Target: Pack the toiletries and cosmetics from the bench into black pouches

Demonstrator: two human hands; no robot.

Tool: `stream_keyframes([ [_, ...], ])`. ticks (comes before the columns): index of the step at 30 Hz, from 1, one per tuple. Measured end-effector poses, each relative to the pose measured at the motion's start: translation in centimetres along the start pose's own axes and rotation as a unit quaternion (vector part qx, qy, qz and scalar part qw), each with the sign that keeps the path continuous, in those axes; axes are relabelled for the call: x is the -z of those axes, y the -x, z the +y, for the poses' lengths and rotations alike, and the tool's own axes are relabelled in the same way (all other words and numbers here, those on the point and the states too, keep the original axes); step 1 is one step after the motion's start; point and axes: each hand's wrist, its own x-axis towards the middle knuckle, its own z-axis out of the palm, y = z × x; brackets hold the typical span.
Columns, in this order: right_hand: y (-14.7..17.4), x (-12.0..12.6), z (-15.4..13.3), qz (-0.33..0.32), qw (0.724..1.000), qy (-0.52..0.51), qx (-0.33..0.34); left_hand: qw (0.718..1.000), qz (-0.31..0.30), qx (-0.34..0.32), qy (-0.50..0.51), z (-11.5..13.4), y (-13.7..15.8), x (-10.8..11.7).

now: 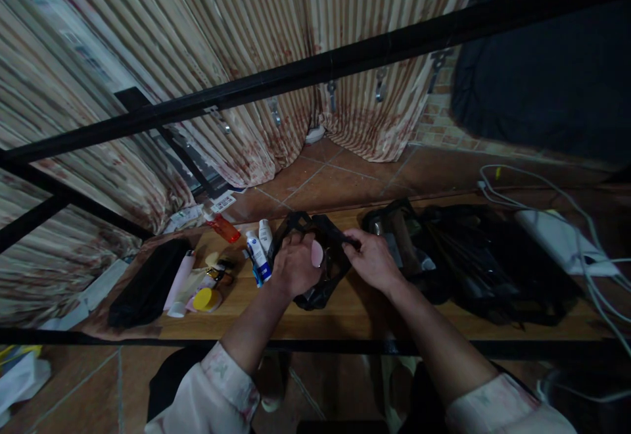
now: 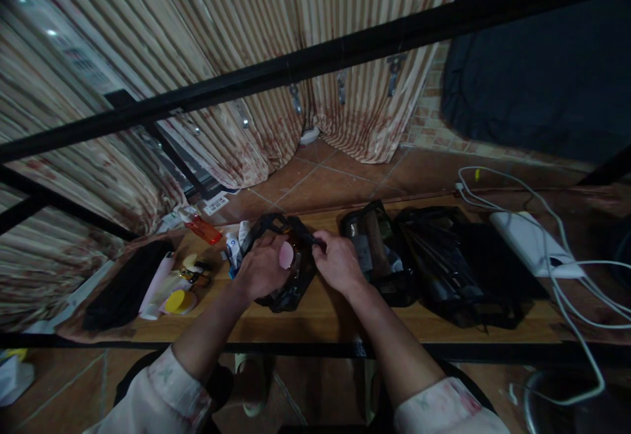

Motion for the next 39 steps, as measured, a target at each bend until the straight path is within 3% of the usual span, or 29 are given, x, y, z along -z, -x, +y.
stream_keyframes([
  [10,-0.1,-0.2,0.1,0.003,1.0,0.012,0.018,1.0,0.018,-0.003,-0.019,0.2,-0.2,-0.5],
  [19,0.1,-0.2,-0.5,-0.01,1.0,0.018,0.007,0.999,-0.026,-0.001,-0.037,0.9,0.0,-1.2],
  [39,0.3,-0.3,-0.6,-0.012,0.999,0.031,0.012,0.997,-0.048,0.032,-0.058,1.2,0.2,-2.5],
])
